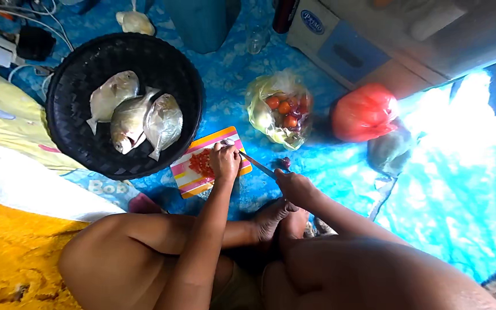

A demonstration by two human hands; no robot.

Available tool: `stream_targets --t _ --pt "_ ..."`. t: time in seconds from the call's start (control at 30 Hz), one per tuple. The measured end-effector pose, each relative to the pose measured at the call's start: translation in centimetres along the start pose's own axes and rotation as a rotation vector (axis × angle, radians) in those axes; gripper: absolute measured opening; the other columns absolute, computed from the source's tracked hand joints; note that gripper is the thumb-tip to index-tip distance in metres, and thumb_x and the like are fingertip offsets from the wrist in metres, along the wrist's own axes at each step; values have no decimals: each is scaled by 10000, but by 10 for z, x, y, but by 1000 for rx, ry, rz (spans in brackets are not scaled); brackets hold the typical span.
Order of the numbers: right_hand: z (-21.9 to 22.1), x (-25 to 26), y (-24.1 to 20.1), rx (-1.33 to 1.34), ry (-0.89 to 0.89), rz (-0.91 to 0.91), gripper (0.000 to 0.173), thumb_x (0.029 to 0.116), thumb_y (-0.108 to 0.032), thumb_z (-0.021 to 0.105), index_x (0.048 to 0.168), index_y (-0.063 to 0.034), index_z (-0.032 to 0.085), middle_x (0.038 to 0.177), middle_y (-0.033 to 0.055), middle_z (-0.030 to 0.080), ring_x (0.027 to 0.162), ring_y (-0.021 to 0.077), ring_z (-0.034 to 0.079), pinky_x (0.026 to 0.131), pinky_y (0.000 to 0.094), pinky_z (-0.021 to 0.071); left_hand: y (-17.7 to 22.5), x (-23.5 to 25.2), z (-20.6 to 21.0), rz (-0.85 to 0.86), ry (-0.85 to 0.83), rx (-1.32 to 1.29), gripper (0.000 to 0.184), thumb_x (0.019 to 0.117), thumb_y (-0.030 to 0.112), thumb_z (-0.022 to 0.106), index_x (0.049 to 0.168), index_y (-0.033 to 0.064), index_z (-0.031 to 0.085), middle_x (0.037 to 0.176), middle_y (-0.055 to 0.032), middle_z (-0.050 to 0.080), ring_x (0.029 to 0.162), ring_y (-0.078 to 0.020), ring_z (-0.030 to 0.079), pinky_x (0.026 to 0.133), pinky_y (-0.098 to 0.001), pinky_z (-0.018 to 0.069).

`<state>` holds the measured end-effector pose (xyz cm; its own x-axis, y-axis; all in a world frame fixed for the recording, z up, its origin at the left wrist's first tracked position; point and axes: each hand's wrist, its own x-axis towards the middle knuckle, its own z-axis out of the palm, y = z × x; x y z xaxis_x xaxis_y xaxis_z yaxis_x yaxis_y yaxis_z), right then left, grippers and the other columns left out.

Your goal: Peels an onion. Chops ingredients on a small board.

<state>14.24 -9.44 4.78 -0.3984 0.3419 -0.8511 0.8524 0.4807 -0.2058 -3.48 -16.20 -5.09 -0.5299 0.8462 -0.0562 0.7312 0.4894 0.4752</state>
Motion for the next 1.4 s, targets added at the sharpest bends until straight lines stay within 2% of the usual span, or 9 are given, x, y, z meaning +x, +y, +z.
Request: stream_targets --t 0.17,0.3,0.5,0.7,0.8,0.93,1.07,1.17,1.4 --pt "-1 -3 10 42 44 -23 343 1128 -203 367 1381 -23 512 1169 278 662 1141 463 652 932 626 509 -9 -7 -20 -60 -15 -5 53 887 89 743 916 56 772 955 -165 750 1049 -424 663 914 -590 496" --pt "5 4 3 34 -7 -39 381 1131 -210 341 1443 -32 469 1227 297 642 1178 478 634 953 633 500 -21 -12 -37 -87 -18 -21 66 905 93 742 945 52 774 974 -171 750 1089 -424 653 959 -589 481" --pt "9 2 -15 -28 -2 -85 386 1134 -208 326 1462 -62 467 1211 298 653 1166 490 639 933 637 504 -34 -6 -55 -166 -68 -112 151 987 116 660 1091 61 755 1069 -184 734 1091 -413 652 975 -597 477" --pt "1 -11 -18 -185 102 0 431 1066 6 391 1473 -103 477 1200 300 649 1127 498 646 887 637 500 -37 7 -63 105 -73 -125 167 967 97 666 1075 90 791 1127 -156 737 1125 -405 635 995 -591 464" --pt "1 -12 -21 -240 139 14 509 1035 67 412 1518 -93 427 1263 324 608 1096 506 649 883 621 496 -29 8 -65 202 -199 -88 285 909 -40 630 1019 141 821 1168 -186 676 1127 -422 584 969 -605 448" --pt "-2 -16 -20 -252 164 16 535 1027 65 436 1532 -113 446 1275 318 608 1068 492 656 871 609 496 -31 8 -66 156 -248 5 369 903 -97 567 1014 143 825 1198 -186 664 1159 -418 564 982 -600 422" --pt "-4 -21 -12 -222 112 33 508 1043 26 425 1525 -129 465 1243 301 628 1106 486 651 870 620 502 -40 8 -73 77 -236 47 219 915 3 658 994 121 825 1210 -177 662 1163 -408 558 982 -595 423" --pt "-6 -18 3 -118 82 0 377 1111 -130 375 1455 -97 525 1228 289 647 1139 491 646 884 641 509 -41 13 -74 45 -196 49 144 919 58 691 979 99 815 1190 -177 670 1155 -407 569 963 -592 433" --pt "-9 -10 27 96 107 -19 419 1127 -237 365 1472 -16 452 1193 292 656 1163 457 643 982 612 488 -23 39 -52 69 -277 129 256 961 179 704 1201 108 758 1224 -153 713 1235 -407 579 1014 -599 427"
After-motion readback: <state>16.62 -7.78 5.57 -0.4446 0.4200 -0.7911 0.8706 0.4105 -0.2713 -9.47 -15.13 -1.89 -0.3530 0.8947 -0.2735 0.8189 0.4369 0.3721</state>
